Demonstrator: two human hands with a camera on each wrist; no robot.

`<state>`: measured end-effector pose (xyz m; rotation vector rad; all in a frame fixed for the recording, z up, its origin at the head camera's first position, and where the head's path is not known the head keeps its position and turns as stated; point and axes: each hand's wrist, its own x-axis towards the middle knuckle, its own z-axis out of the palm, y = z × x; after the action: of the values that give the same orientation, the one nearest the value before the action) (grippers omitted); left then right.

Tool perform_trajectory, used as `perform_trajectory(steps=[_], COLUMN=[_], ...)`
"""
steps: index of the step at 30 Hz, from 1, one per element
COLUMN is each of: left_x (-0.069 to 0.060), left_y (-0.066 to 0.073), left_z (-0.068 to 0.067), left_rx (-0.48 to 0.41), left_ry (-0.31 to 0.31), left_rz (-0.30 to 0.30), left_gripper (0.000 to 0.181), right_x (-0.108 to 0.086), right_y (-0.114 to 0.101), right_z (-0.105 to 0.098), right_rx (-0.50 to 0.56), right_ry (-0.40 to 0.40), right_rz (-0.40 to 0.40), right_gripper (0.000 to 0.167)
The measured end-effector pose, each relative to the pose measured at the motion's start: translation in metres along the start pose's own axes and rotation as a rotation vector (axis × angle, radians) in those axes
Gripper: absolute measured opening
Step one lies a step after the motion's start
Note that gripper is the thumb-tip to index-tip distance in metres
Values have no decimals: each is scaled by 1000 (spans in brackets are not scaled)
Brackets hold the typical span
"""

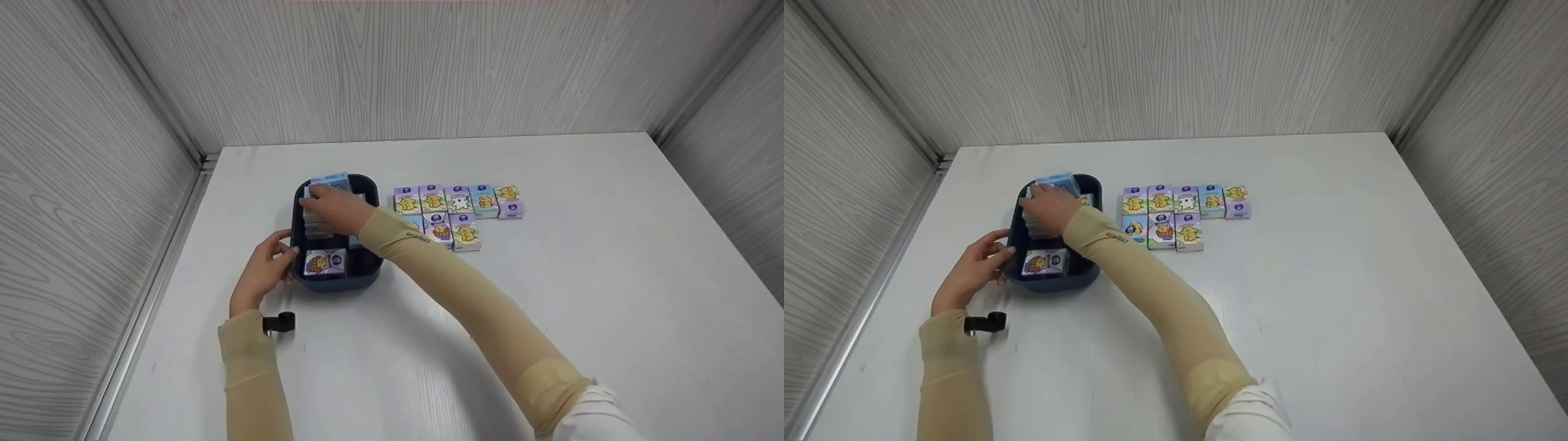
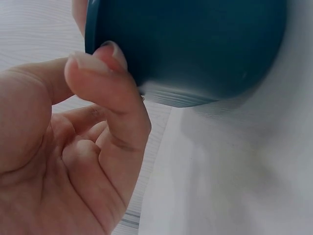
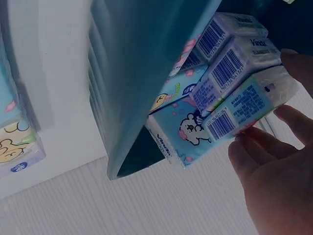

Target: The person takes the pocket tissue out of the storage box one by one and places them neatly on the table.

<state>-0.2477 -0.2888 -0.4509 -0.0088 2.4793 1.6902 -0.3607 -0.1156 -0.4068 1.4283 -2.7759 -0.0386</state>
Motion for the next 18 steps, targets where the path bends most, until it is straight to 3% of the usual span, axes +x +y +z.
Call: perform_trajectory(steps=[4, 12, 18], left_x=[4, 5, 5], left_y=[-8, -10, -10], left_z=[1, 2, 2], left_rx=[10, 17, 22], left_ry=[14, 30, 25], left_rz=[4, 17, 0], left_gripper=[48, 47, 48], right_x=[-1, -8, -12], right_y=[1, 5, 11], right_z=[1, 7, 5], right_rx=[-36, 137, 150], right_ry=[55, 48, 64], right_rz=[4, 37, -4], right_gripper=[49, 52, 56])
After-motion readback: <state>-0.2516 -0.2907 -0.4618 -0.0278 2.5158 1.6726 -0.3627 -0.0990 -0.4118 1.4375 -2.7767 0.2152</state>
